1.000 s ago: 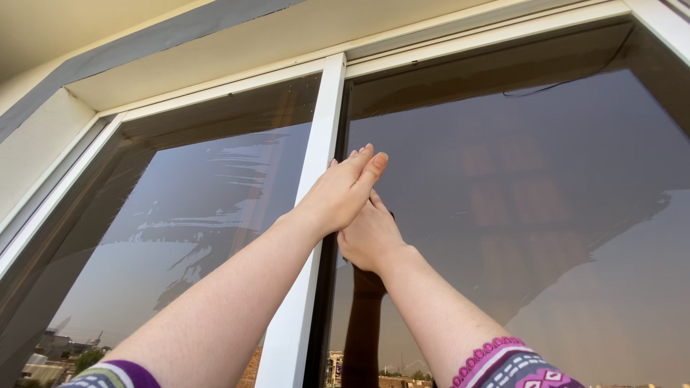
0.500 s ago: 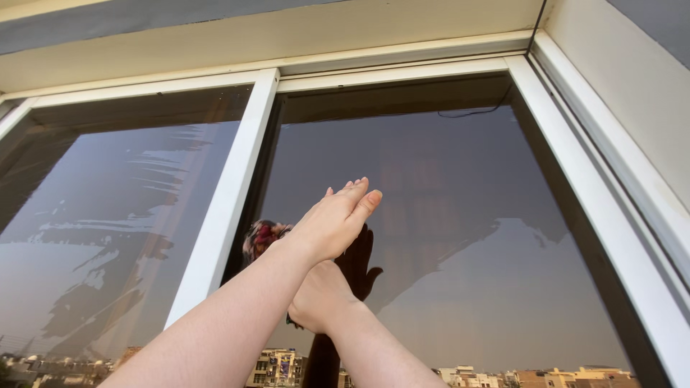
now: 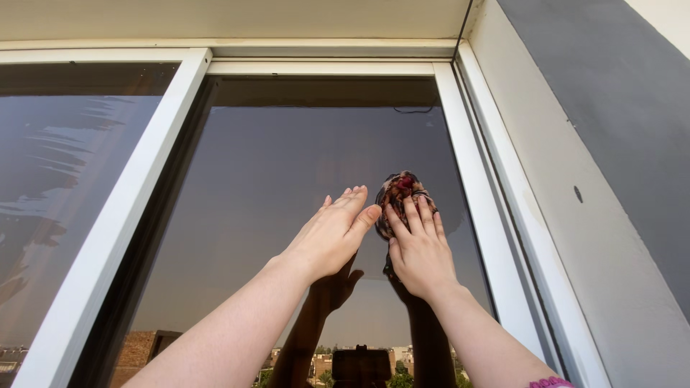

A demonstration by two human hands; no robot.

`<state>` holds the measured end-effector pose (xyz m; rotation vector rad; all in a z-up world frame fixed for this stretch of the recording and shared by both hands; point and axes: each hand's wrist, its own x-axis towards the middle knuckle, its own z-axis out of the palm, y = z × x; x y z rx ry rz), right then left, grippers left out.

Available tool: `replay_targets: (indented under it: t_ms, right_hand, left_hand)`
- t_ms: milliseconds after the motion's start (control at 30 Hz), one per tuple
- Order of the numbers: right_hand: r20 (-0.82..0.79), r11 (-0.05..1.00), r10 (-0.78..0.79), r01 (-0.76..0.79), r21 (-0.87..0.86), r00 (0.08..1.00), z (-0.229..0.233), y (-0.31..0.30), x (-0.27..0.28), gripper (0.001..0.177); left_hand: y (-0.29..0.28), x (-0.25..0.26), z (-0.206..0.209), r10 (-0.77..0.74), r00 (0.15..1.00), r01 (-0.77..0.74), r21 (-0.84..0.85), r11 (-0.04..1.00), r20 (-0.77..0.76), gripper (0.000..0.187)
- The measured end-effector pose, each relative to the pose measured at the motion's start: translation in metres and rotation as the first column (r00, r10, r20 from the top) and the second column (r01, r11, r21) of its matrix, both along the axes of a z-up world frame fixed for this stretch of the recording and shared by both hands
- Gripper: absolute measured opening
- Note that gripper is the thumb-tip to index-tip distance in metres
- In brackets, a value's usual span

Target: The person cleans a large sliding glass window on a balcony using a patterned cloth. They wipe the glass surface and frames, repeatedly dipping the cloth into a red bucket of water to rinse it.

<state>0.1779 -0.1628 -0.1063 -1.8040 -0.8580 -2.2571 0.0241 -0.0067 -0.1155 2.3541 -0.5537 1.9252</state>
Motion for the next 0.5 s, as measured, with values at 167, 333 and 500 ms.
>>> replay_targets:
  t_ms: [167, 333, 500]
  right_hand:
    - [-0.006, 0.992, -0.03, 0.031, 0.125, 1.0, -0.013, -0.049, 0.019, 0.061]
    - [-0.028, 0.99, 0.026, -0.022, 0.138, 0.999, -0.028, -0.059, 0.021, 0.063]
    - [-0.046, 0.982, 0.12, -0.112, 0.154, 0.992, -0.03, -0.041, 0.012, 0.065]
  left_hand:
    - [-0.026, 0.016, -0.017, -0.046, 0.999, 0.046, 0.005, 0.999, 0.006, 0.076]
    - [-0.031, 0.019, -0.036, -0.038, 0.999, 0.038, 0.011, 0.999, 0.034, 0.078]
    - [0.0, 0.009, -0.058, -0.034, 0.997, 0.038, -0.054, 0.998, 0.068, 0.078]
